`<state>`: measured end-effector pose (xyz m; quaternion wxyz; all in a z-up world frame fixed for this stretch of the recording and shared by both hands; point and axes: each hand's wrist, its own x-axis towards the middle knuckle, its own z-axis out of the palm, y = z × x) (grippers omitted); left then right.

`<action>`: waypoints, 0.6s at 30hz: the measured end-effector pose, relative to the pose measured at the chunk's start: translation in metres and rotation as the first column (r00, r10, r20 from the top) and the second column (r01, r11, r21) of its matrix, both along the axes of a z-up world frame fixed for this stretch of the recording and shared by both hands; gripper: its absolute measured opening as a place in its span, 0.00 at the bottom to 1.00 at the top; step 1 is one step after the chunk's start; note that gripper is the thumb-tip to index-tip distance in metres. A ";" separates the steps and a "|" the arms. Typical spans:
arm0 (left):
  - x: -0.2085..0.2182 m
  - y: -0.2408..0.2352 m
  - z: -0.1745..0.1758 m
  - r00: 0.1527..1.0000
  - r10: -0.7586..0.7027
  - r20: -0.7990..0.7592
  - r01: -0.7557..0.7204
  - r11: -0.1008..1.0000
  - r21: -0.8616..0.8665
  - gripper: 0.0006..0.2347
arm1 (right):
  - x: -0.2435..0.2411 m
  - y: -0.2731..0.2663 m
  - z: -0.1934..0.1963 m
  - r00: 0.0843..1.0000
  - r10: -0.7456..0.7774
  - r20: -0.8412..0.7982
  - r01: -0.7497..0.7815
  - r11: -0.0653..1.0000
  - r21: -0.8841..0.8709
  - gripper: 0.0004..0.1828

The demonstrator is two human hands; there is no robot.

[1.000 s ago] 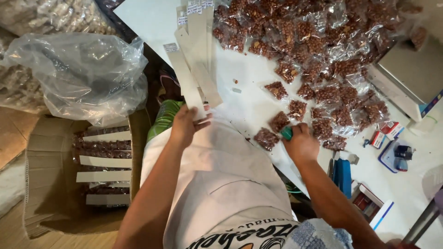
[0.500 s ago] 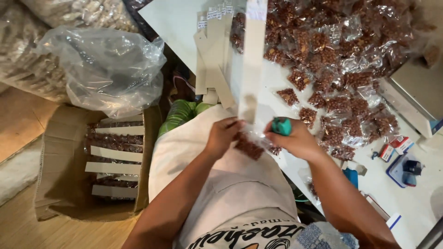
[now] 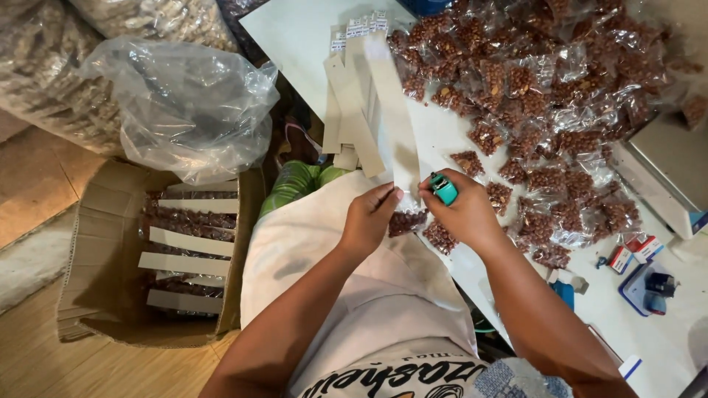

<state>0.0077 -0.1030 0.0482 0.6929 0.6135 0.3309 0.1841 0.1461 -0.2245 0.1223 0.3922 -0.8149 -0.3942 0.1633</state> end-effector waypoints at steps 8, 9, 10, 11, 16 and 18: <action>-0.005 -0.009 0.034 0.995 0.095 0.020 -0.096 0.990 0.100 0.13 | 0.008 0.003 0.000 0.969 -0.030 -0.247 0.052 0.995 0.082 0.13; -0.004 -0.010 0.026 0.995 0.096 0.020 -0.098 0.990 0.100 0.13 | 0.008 0.006 0.003 0.969 -0.029 -0.246 0.050 0.995 0.082 0.13; -0.002 -0.012 0.019 0.992 0.121 0.035 -0.124 0.983 0.137 0.13 | 0.007 0.010 0.007 0.947 -0.123 -0.295 0.146 0.988 0.058 0.10; -0.001 -0.013 0.011 0.988 0.144 0.050 -0.151 0.973 0.174 0.13 | 0.007 0.014 0.011 0.915 -0.216 -0.341 0.240 0.970 0.029 0.08; 0.000 -0.025 0.029 0.978 0.168 0.124 -0.199 0.933 0.299 0.12 | -0.015 0.064 0.018 0.570 -0.301 -0.765 0.660 0.722 0.208 0.23; -0.001 -0.026 0.042 0.972 0.170 0.162 -0.217 0.914 0.343 0.12 | -0.028 0.073 0.022 0.497 -0.337 -0.799 0.707 0.692 0.148 0.25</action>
